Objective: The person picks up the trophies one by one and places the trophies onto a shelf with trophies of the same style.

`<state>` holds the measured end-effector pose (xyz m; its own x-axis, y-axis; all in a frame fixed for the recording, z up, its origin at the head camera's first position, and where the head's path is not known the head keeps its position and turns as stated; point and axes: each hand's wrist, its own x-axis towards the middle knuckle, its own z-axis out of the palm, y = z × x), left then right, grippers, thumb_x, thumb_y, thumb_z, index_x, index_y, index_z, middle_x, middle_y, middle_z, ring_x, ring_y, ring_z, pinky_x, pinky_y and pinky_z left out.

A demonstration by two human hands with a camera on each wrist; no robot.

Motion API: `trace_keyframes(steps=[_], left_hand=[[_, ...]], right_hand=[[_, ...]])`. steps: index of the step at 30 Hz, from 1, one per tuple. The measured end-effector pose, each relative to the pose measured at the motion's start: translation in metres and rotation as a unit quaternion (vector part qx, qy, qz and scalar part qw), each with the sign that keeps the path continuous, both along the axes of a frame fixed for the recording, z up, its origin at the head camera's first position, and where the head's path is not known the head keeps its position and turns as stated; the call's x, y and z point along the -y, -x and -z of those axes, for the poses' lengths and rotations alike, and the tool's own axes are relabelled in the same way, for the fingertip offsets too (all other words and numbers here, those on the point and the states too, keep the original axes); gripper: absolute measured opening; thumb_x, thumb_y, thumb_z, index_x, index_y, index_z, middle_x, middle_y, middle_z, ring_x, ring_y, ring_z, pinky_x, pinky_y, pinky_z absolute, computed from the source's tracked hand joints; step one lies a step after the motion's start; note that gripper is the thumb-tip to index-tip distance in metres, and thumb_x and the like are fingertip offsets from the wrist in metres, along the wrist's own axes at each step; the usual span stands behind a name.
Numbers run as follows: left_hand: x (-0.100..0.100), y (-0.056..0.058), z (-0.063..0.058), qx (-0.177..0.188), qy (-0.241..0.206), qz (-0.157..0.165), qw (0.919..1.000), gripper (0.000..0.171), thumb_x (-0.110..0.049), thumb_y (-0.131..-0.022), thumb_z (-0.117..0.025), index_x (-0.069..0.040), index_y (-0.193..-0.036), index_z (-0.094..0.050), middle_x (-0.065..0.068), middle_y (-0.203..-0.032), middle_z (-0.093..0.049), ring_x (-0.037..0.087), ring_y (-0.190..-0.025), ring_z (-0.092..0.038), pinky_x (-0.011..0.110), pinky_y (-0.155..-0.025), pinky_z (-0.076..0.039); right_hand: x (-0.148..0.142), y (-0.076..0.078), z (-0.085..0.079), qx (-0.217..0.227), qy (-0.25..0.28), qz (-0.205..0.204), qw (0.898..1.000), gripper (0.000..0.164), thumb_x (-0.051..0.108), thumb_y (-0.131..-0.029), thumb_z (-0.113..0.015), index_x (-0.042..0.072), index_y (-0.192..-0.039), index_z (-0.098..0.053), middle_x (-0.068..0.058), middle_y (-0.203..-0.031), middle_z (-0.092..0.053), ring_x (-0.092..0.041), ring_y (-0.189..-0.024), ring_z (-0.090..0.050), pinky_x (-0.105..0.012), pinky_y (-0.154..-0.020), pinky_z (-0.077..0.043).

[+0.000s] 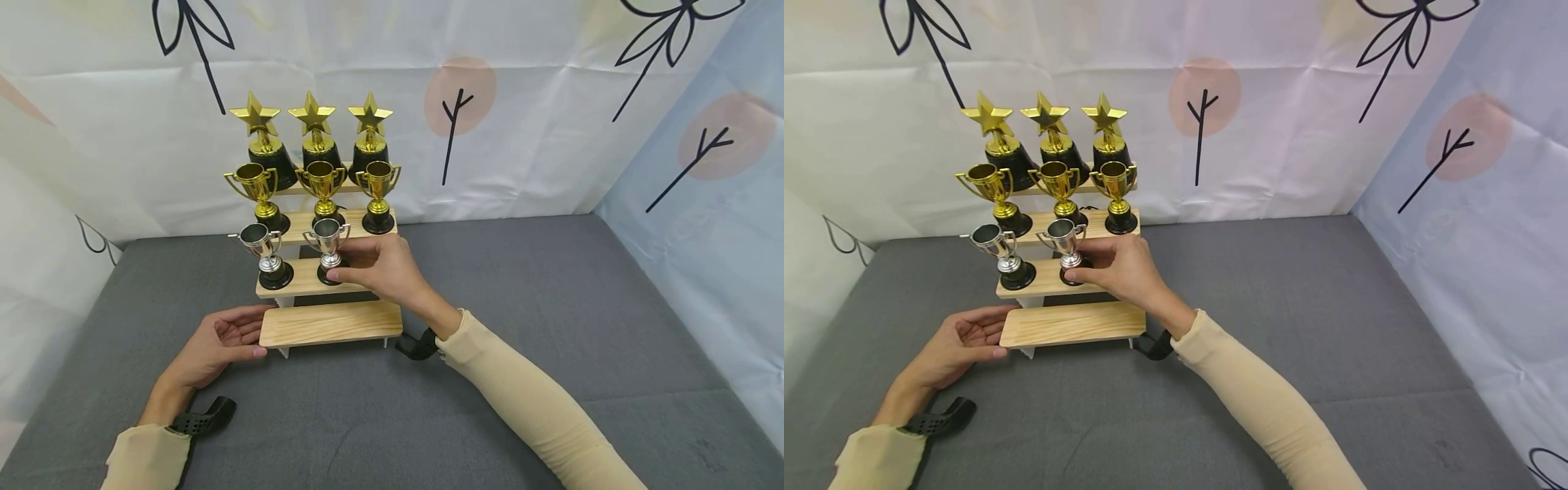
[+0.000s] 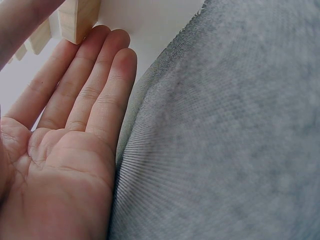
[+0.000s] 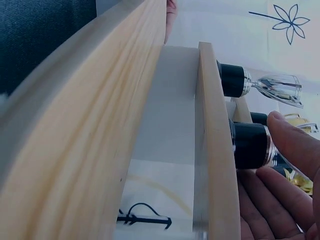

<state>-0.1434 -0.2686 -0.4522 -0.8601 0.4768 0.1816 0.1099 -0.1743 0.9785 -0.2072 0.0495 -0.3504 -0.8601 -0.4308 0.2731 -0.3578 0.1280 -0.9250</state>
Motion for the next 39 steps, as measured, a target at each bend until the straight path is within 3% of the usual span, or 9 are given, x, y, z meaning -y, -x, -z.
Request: trace_keyframes(steps=[5,10,23,26,39], left_hand=[[0.0,0.0,0.001,0.0,0.001,0.0,1.0,0.066,0.027,-0.08,-0.066,0.009,-0.141,-0.05,0.006,-0.133,-0.064,0.018,-0.122,-0.063,0.032,-0.102,-0.054],[0.0,0.0,0.001,0.002,0.004,-0.001,1.0,0.066,0.027,-0.08,-0.066,0.009,-0.141,-0.05,0.006,-0.134,-0.064,0.018,-0.122,-0.063,0.032,-0.102,-0.053],[-0.001,0.0,0.001,0.0,-0.007,0.005,1.0,0.066,0.028,-0.079,-0.065,0.011,-0.141,-0.048,0.007,-0.134,-0.064,0.019,-0.123,-0.062,0.032,-0.103,-0.053],[-0.001,0.0,0.001,-0.001,-0.007,0.004,1.0,0.066,0.028,-0.079,-0.065,0.012,-0.141,-0.048,0.007,-0.134,-0.064,0.019,-0.123,-0.062,0.032,-0.103,-0.053],[0.0,0.0,0.001,0.006,0.011,-0.008,0.9999,0.067,0.027,-0.08,-0.066,0.013,-0.142,-0.046,0.004,-0.134,-0.064,0.017,-0.122,-0.063,0.031,-0.101,-0.054]], right_hand=[[-0.008,-0.001,0.001,0.007,0.025,-0.002,1.0,0.039,0.003,-0.082,-0.085,-0.004,-0.118,-0.073,-0.015,-0.115,-0.073,-0.02,-0.106,-0.072,-0.034,-0.093,-0.06],[-0.018,-0.004,0.002,0.01,0.029,0.002,1.0,0.04,0.001,-0.082,-0.084,-0.006,-0.12,-0.071,-0.018,-0.117,-0.072,-0.026,-0.108,-0.071,-0.032,-0.092,-0.06],[-0.064,-0.017,0.008,0.015,0.055,0.043,0.997,0.039,-0.002,-0.083,-0.081,-0.005,-0.121,-0.071,-0.018,-0.119,-0.071,-0.033,-0.108,-0.07,-0.038,-0.092,-0.061],[-0.077,-0.019,0.012,0.013,0.052,0.061,0.997,0.04,-0.002,-0.083,-0.081,-0.004,-0.122,-0.071,-0.018,-0.12,-0.071,-0.033,-0.111,-0.069,-0.043,-0.096,-0.059],[-0.124,-0.021,0.024,0.006,0.025,0.117,0.993,0.043,-0.001,-0.082,-0.083,-0.003,-0.123,-0.07,-0.018,-0.121,-0.071,-0.026,-0.113,-0.069,-0.039,-0.097,-0.058]])
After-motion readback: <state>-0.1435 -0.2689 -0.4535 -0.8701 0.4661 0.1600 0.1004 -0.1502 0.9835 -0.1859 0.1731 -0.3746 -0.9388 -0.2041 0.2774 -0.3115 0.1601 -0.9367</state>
